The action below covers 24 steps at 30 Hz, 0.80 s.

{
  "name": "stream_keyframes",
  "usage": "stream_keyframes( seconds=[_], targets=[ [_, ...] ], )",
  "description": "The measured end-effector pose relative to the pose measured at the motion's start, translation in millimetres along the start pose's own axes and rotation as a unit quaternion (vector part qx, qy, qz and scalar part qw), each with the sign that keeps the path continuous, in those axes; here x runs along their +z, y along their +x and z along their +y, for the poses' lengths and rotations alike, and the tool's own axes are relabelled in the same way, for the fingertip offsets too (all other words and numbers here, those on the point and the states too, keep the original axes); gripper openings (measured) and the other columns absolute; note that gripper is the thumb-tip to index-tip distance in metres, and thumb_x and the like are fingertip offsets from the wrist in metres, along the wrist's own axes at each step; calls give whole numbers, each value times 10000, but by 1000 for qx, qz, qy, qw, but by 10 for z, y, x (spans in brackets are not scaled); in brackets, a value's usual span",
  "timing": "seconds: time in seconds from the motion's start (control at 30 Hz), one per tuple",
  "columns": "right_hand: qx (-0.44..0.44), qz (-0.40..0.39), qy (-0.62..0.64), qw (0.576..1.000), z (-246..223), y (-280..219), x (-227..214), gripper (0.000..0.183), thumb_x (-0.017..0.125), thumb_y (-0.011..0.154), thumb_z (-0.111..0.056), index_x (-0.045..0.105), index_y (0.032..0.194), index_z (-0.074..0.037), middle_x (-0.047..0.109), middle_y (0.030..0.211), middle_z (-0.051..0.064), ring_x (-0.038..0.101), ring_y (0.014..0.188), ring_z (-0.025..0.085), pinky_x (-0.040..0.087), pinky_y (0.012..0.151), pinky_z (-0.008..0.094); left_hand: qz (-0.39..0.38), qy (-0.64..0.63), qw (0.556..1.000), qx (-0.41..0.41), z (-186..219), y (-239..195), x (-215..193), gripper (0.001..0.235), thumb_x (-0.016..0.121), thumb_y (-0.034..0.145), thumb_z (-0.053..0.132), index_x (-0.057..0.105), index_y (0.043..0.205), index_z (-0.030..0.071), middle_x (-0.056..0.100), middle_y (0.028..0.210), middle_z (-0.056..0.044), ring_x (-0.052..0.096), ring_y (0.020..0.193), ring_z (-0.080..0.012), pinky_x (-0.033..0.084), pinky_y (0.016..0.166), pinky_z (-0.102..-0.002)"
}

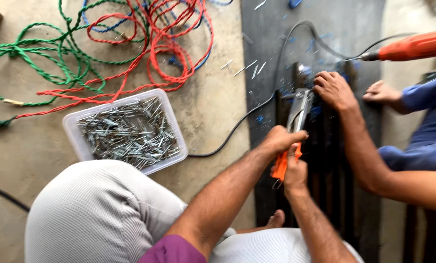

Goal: The person fits plastic corner pieces into metal frame slats, drills holes into the slats using a power drill, and fastens rivets into the drilled holes with a rivet gun.

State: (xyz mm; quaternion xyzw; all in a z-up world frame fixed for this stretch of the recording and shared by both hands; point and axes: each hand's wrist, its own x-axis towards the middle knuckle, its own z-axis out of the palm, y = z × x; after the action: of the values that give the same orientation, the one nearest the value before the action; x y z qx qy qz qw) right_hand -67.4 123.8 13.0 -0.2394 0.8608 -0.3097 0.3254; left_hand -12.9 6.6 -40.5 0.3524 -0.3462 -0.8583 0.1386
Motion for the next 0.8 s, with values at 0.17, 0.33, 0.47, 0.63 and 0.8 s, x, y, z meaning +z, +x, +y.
stream_keyframes(
  seconds=[0.17, 0.33, 0.47, 0.63, 0.8],
  targets=[
    [168, -59, 7, 984, -691, -315, -182, 557, 498, 870, -592, 681, 1083, -111, 781, 797, 68, 756, 663, 223, 596, 565, 348, 4, -40, 998, 42, -190, -54, -18, 838, 557, 818, 826, 787, 953, 32, 754, 839, -102, 715, 739, -163, 549, 658, -316],
    [87, -44, -175, 980, -1259, 25, -885, 443, 628, 1000, -470, 733, 1162, -71, 622, 744, 78, 523, 520, 148, 389, 430, 268, -12, -95, 995, -23, -381, 9, 96, 954, 470, 827, 864, 604, 1173, -16, 606, 837, -90, 603, 635, -195, 547, 556, -369],
    [155, -88, -191, 965, -1644, 263, -1149, 455, 573, 979, -516, 720, 1139, -116, 530, 678, 9, 410, 470, 116, 302, 397, 261, -39, -214, 976, 0, -322, 10, 347, 1021, 561, 751, 859, 540, 1260, -27, 579, 949, -44, 593, 669, -150, 572, 556, -383],
    [164, -45, -127, 977, -1162, 17, -703, 637, 539, 954, -619, 680, 1280, -90, 653, 893, 57, 607, 769, 203, 500, 650, 381, -3, -218, 975, -45, -98, -266, 426, 1101, 654, 722, 847, 476, 1306, -70, 626, 995, -148, 675, 797, -221, 600, 653, -382],
    [182, 16, -66, 981, -744, -164, -192, 870, 505, 823, -769, 529, 1445, -161, 682, 1169, 16, 621, 1096, 211, 465, 909, 537, 70, -120, 988, -68, 135, -502, 151, 984, 777, 686, 746, 637, 1150, -111, 687, 1011, -209, 721, 839, -266, 612, 729, -430]
  ],
)
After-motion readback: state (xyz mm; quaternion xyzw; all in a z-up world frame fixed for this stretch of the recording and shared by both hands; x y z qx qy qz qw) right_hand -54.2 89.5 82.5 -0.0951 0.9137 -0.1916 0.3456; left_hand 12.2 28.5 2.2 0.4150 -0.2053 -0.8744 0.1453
